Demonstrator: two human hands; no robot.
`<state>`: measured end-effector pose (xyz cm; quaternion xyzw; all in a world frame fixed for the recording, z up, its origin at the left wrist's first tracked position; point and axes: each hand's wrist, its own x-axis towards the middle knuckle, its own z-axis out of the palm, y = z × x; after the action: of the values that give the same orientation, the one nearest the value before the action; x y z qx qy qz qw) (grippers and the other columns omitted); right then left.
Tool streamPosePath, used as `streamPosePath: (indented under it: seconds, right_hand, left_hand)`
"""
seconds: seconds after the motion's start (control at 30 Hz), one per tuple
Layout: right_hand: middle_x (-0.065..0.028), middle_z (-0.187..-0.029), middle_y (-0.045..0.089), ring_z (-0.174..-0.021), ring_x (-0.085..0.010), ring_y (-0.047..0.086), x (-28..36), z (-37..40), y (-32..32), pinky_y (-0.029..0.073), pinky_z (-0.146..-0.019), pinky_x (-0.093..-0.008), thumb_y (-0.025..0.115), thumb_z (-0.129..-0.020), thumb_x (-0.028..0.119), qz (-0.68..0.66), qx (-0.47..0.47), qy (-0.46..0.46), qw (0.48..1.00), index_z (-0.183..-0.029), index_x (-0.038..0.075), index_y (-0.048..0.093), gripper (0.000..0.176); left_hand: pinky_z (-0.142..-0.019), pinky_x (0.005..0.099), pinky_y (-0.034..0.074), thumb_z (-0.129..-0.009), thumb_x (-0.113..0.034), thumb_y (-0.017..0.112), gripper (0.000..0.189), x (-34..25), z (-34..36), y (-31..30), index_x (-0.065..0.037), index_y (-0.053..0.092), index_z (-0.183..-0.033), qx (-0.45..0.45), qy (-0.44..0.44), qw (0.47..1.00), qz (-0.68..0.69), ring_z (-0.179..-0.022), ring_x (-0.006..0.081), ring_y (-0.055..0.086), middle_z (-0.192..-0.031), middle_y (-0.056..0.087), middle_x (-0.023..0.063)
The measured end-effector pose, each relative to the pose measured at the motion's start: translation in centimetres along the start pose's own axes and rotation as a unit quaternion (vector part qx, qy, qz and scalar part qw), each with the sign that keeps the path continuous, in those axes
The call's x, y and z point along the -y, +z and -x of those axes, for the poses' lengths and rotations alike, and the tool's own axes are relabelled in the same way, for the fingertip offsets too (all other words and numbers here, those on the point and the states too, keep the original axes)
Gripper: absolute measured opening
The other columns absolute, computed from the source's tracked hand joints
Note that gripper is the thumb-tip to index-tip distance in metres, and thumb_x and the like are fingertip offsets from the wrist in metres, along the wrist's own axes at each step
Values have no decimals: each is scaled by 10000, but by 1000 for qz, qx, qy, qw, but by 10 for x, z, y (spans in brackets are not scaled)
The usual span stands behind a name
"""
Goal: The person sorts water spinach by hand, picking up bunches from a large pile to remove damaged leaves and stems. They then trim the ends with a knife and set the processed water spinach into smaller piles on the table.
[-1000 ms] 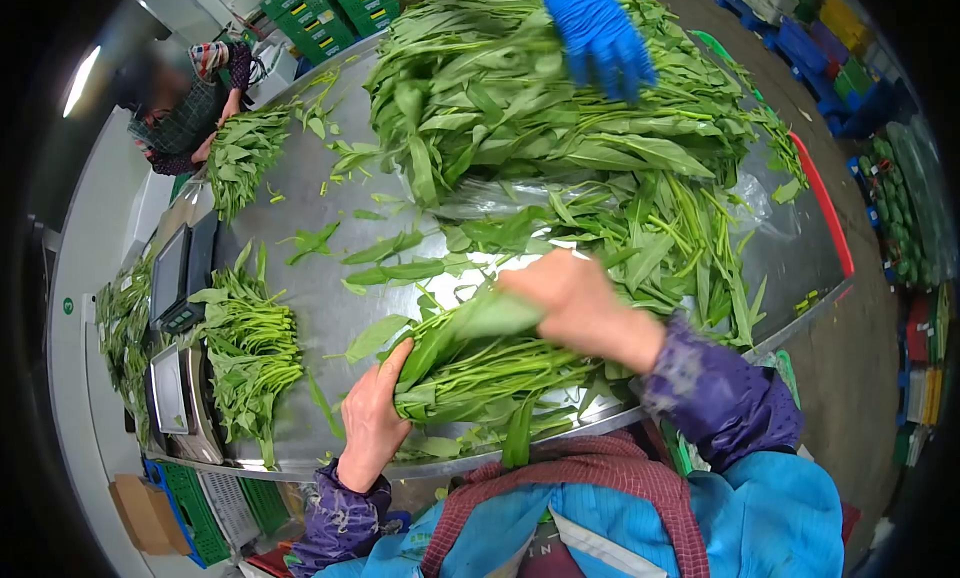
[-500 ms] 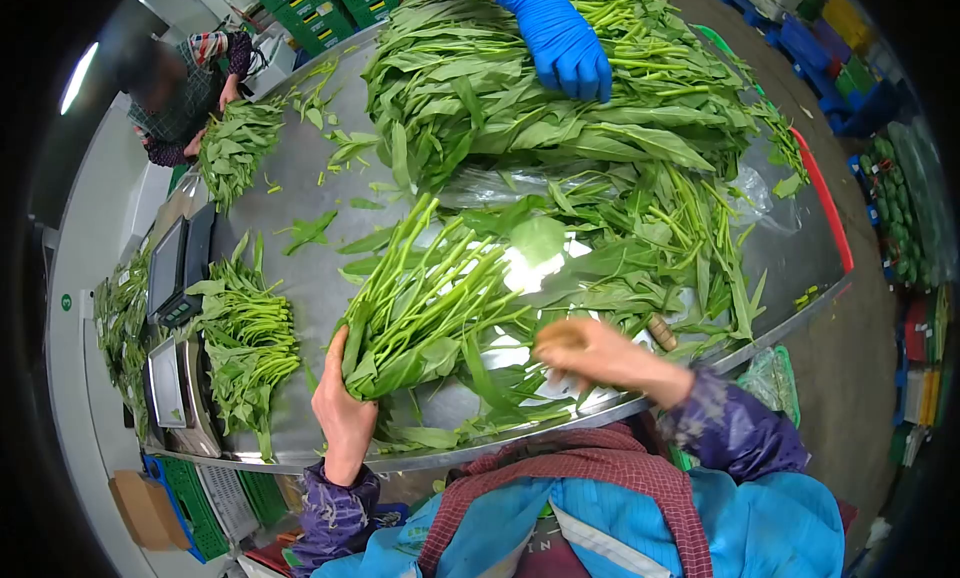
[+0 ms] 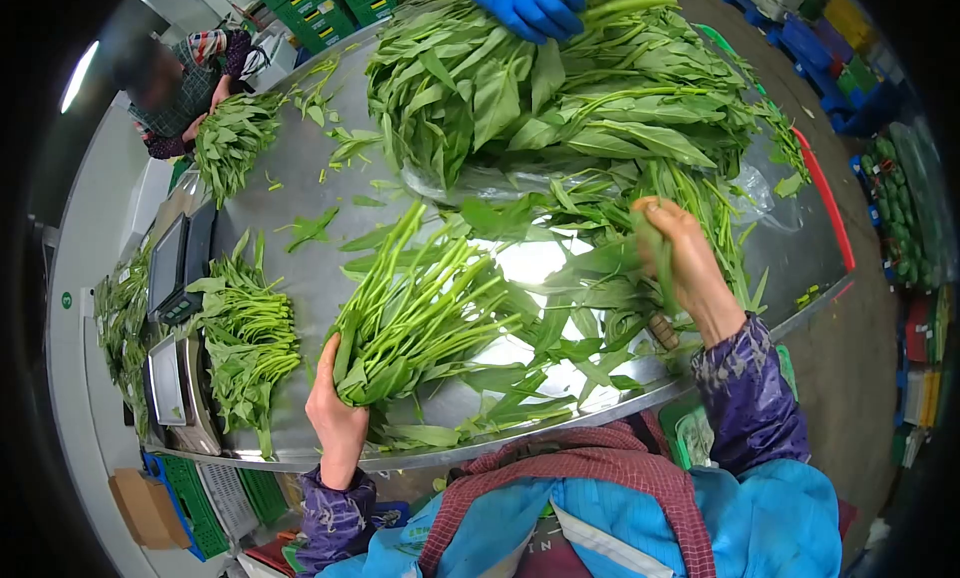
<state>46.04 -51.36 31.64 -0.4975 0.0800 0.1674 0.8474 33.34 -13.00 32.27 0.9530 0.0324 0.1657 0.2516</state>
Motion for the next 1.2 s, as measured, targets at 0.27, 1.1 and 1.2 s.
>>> streamPosePath:
  seconds: [0.27,1.1,1.2]
  right_hand:
    - [-189,-914,597,-837,-314,600,-33,-5,83,460,-756,-401,572,-766,184,562,111,-115,812,-1316,121,352,596]
    - [-149,-938,637,-868,-294,599,-54,-33,82,462,-755,-360,654,-768,320,518,358,-114,769,-999,64,649,344]
    - [-125,-865,645,-783,-273,610,-53,-30,80,473,-709,-347,674,-746,263,523,301,-222,766,-933,69,667,269]
  left_hand:
    - [-759,354,470,-578,91,633,706,-8,-5,-3,-106,486,-1240,37,10,999,17,-913,331,596,-1026,602,176]
    - [-644,331,466,-599,-33,719,596,4,3,-5,-67,546,-1169,102,100,986,88,-704,274,591,-825,609,138]
    - [-616,337,455,-594,-35,720,611,1,3,0,-75,542,-1177,101,110,983,104,-668,263,572,-785,597,130]
